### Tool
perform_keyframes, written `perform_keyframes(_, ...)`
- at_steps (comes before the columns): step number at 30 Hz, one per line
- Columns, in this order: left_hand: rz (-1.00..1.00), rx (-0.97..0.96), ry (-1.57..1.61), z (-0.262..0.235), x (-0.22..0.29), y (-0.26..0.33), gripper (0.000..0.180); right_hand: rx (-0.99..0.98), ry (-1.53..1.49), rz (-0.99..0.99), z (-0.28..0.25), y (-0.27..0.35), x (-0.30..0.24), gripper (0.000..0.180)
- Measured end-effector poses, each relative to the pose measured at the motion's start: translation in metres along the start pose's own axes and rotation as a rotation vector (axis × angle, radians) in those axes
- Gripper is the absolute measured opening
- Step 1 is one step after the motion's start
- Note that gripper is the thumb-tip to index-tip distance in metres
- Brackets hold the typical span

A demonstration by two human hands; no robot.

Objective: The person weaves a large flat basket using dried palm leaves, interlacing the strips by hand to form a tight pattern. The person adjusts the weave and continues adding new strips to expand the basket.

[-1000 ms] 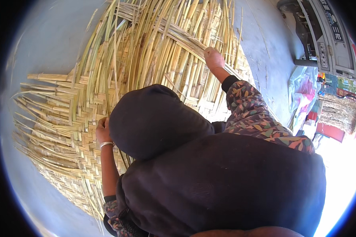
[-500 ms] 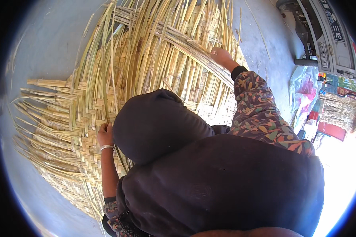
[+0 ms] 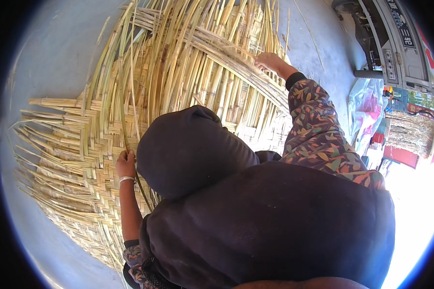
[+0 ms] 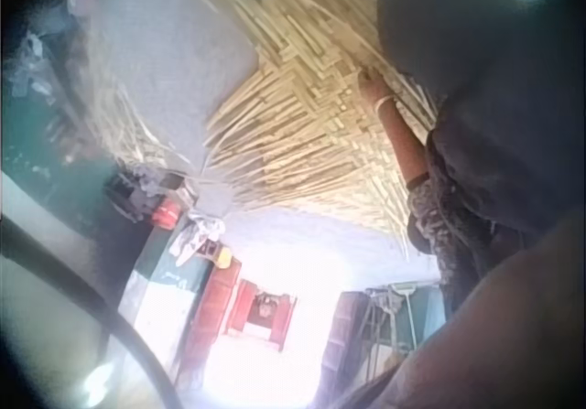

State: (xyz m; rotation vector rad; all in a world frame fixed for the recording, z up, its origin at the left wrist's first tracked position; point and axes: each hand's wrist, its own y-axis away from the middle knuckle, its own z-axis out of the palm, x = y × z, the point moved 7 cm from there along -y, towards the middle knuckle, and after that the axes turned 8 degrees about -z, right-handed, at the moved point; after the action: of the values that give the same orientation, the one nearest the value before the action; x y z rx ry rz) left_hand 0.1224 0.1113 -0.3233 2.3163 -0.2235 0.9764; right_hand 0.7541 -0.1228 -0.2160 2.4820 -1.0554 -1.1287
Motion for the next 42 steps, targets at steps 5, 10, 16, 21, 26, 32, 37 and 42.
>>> perform_keyframes(5, -0.142, -0.020, -0.007, -0.004, 0.025, 0.009, 0.024, 0.010, -0.167, 0.133, 0.002, 0.008, 0.000, 0.031)
perform_keyframes(10, -0.099, 0.028, -0.128, -0.004, 0.023, 0.009, 0.025, 0.156, 0.322, 0.093, -0.008, 0.002, -0.013, 0.028)
perform_keyframes(16, -0.118, 0.040, -0.089, -0.003, 0.024, 0.009, 0.025, 0.375, 0.772, -0.160, 0.011, 0.015, -0.057, 0.026)
perform_keyframes(21, -0.143, 0.020, -0.066, 0.001, 0.017, 0.009, 0.025, 0.146, 0.836, -0.055, 0.042, 0.006, -0.055, 0.024)
perform_keyframes(26, -0.177, -0.025, 0.104, 0.003, 0.023, 0.013, 0.025, 0.086, 0.690, -0.003, 0.038, 0.005, -0.056, 0.023)
perform_keyframes(32, -0.183, -0.064, -0.003, 0.001, 0.030, 0.013, 0.025, 0.042, 0.086, -0.065, 0.020, 0.014, -0.022, 0.030)
perform_keyframes(37, -0.049, -0.094, 0.046, 0.011, 0.001, -0.001, 0.026, 0.067, -0.183, 0.049, -0.021, 0.037, -0.025, 0.031)
perform_keyframes(42, -0.132, -0.082, -0.150, -0.002, 0.041, 0.009, 0.032, 0.414, 0.104, 0.010, -0.125, 0.072, 0.005, 0.024)
